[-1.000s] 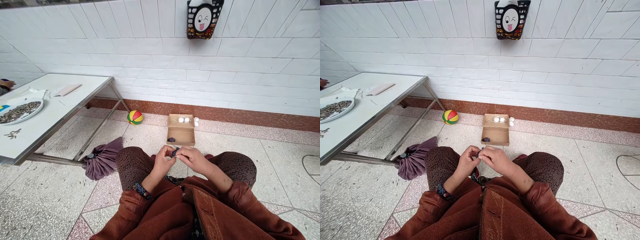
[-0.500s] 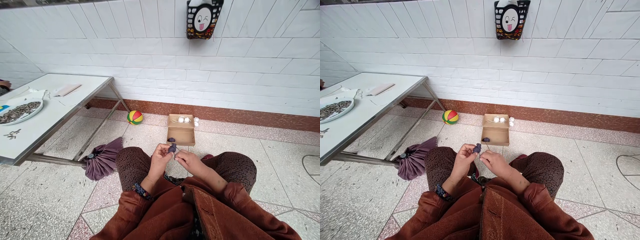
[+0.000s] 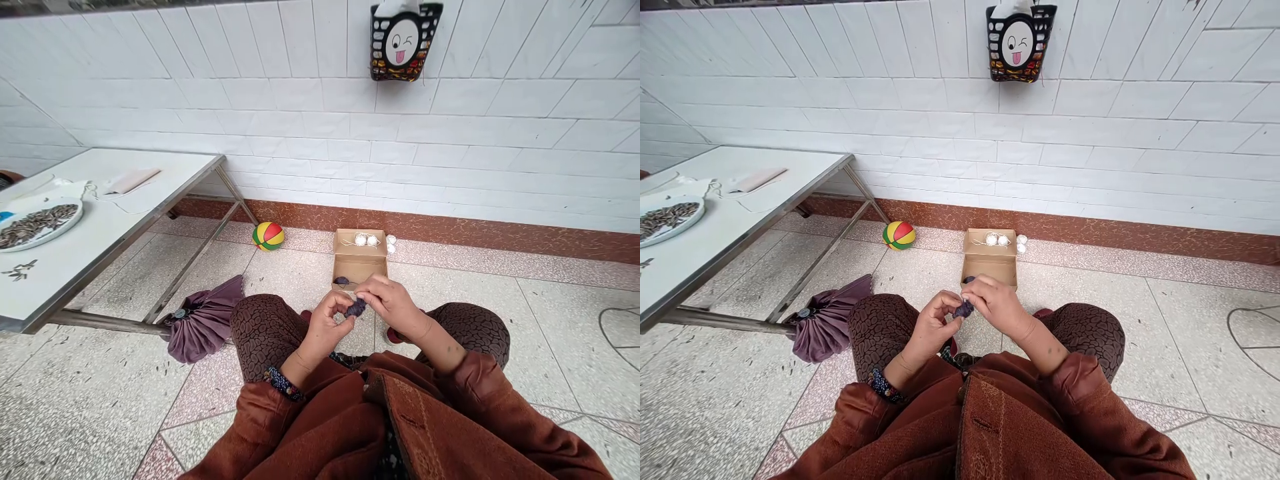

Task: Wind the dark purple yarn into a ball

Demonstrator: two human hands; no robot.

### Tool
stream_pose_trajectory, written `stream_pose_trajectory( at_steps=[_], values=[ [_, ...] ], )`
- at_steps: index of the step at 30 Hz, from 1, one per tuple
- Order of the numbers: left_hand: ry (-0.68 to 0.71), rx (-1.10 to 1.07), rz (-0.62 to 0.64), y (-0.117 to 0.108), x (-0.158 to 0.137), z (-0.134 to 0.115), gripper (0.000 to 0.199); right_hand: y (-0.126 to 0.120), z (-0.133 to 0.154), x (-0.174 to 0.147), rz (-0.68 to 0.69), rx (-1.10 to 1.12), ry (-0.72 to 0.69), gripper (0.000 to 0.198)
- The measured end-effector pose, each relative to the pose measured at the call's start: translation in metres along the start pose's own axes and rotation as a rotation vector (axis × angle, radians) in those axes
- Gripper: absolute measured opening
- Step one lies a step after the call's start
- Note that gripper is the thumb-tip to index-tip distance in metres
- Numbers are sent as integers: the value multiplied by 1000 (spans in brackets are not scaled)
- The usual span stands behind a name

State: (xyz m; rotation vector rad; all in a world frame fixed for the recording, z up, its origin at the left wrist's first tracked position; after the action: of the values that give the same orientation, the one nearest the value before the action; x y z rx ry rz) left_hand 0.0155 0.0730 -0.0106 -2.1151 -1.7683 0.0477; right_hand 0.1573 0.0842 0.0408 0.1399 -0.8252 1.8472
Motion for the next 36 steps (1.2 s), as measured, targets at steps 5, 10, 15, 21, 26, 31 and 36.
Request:
stream_pose_trajectory(
  at_steps=[5, 10, 15, 21, 26, 31, 36],
  values=[
    [21, -129, 63, 1, -1, -12, 18, 14, -27, -5, -28, 32, 70, 23],
    [-126, -209, -114, -12, 2, 10, 24, 44, -36, -27, 66, -29, 124, 21],
    [-257, -114, -196, -15, 2, 33, 24, 52, -15, -34, 140, -12, 34, 19],
    [-208, 30, -113, -9, 0, 32, 20, 35, 0, -27, 59, 1, -33, 21],
    [-4, -48, 116, 9, -3, 4, 17, 13, -22, -21, -102, 54, 69, 20],
    [-57, -253, 64, 3, 0, 0, 22, 25, -40, -32, -122, 81, 147, 19],
    [-233, -174, -204, -18, 2, 25, 25, 51, -20, -37, 71, 94, 92, 19]
  ],
)
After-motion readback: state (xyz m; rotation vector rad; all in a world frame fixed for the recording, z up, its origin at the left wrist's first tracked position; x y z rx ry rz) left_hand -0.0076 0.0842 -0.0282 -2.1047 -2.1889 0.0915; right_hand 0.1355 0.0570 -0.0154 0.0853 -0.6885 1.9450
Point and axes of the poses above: each hand's wrist, its own x-axis towards the middle knuckle, its own y-axis out of the palm, z = x × y, the point moved 8 cm from there along x, towards the middle knuckle, and after that the axes turned 14 degrees about x, right-handed, at the moved point
